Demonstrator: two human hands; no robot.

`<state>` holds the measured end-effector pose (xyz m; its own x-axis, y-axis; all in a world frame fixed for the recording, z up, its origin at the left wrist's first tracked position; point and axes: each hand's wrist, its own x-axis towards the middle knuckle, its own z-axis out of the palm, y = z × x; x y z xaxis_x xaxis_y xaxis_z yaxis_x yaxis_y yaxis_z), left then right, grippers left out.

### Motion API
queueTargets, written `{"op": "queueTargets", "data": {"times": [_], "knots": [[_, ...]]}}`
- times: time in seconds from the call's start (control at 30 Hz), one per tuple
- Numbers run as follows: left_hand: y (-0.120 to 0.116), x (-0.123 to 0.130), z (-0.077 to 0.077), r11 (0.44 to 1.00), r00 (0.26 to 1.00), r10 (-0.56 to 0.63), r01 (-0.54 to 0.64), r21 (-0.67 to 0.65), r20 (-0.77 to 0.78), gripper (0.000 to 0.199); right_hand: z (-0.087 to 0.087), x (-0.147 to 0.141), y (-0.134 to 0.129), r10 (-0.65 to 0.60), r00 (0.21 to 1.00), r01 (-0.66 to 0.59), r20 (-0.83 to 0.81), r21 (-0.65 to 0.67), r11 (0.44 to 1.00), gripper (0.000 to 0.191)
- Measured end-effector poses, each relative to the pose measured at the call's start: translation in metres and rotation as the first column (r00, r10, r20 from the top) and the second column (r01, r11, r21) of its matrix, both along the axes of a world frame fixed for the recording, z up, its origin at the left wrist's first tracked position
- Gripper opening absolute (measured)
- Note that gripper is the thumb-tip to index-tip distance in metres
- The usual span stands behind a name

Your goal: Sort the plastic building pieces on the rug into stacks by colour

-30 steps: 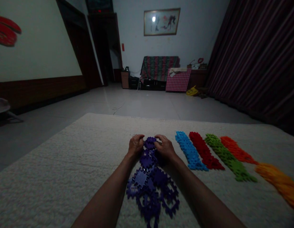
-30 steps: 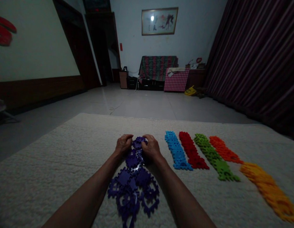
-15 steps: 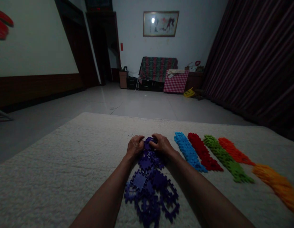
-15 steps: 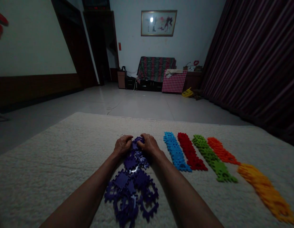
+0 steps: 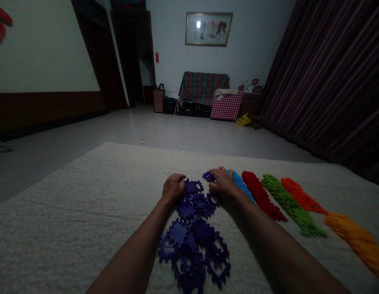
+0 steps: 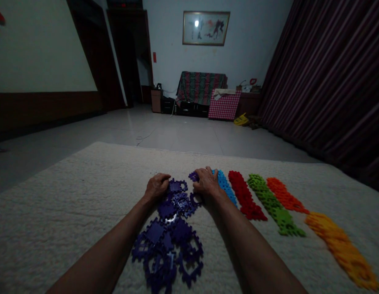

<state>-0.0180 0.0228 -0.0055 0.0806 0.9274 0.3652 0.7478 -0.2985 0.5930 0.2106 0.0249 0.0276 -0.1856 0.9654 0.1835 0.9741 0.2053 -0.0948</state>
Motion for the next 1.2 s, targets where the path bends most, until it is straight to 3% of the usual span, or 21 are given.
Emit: {"op": "queueTargets", "data": {"times": [0.27,0.5,0.6,0.73,0.87,1.03,1.2], "knots": [[-0.001,0.000,0.001,1.000,1.000,-0.002,0.002,-0.002,-0.019,0.034,0.000,-0.015,-0.002,-0.068,0.998,0.067,0.014,0.049,0.997,0.035],[0.001,-0.001,-0.003,1.000,1.000,-0.004,0.004,0.005,-0.001,0.034,0.001,-0.003,0.003,0.014,0.999,-0.013,-0.030,0.028,1.000,0.049],[0.001,-0.001,-0.002,1.000,1.000,0.004,-0.004,-0.008,0.015,0.034,0.000,-0.006,-0.003,0.084,0.987,-0.074,-0.137,0.080,0.994,0.051],[0.000,-0.001,0.002,0.999,0.998,-0.010,0.012,-0.043,0.064,0.035,-0.010,-0.023,-0.018,0.237,0.906,-0.223,-0.350,0.081,0.972,0.046],[-0.002,-0.003,0.007,0.994,0.996,-0.074,0.078,-0.078,0.049,0.034,-0.021,-0.040,-0.030,0.341,0.850,-0.336,-0.401,0.086,0.938,0.042],[-0.003,-0.006,0.010,0.983,0.983,-0.175,0.171,-0.061,-0.056,0.033,-0.027,-0.047,-0.036,0.328,0.849,-0.284,-0.415,0.165,0.944,0.034],[-0.001,-0.011,0.011,0.980,0.981,-0.188,0.184,-0.081,-0.041,0.037,-0.025,-0.050,-0.041,0.289,0.849,-0.253,-0.442,0.140,0.957,0.030]]}}
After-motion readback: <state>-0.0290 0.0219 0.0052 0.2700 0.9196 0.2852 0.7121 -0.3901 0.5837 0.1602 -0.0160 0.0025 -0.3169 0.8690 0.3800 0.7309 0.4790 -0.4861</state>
